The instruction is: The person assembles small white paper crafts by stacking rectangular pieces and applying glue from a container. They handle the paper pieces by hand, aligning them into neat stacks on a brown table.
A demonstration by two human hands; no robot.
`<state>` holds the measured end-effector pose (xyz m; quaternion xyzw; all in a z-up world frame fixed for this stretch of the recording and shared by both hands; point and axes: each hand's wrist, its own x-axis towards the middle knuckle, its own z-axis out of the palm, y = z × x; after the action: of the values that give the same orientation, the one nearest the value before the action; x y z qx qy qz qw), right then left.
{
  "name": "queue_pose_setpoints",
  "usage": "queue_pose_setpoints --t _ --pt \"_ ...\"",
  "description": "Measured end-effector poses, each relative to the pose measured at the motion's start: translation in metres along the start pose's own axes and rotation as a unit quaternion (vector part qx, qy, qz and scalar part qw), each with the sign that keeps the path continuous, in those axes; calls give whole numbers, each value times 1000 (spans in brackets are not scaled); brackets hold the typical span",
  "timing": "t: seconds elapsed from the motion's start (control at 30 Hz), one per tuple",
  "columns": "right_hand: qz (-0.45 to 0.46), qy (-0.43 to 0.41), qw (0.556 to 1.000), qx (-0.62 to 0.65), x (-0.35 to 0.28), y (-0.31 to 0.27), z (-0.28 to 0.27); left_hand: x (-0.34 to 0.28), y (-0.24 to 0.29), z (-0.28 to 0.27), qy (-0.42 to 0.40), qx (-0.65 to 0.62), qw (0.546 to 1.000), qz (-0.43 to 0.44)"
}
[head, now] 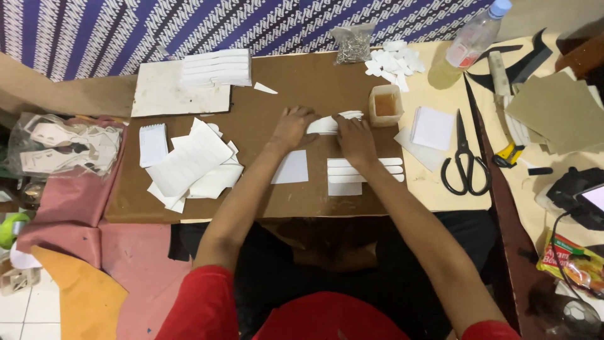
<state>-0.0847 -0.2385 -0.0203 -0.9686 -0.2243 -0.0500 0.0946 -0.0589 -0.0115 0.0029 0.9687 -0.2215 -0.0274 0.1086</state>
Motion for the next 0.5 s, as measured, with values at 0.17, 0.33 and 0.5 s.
queue_pose_setpoints --t 0.17,0.33,0.5 --pt "-60 47 997 -26 2 13 2 -22 17 13 73 11 997 -11" --pt "-117 115 982 -93 -4 13 -8 -26 11 37 192 10 980 40" --pt "-168 175 961 -131 -10 14 -17 -39 21 36 281 54 955 72"
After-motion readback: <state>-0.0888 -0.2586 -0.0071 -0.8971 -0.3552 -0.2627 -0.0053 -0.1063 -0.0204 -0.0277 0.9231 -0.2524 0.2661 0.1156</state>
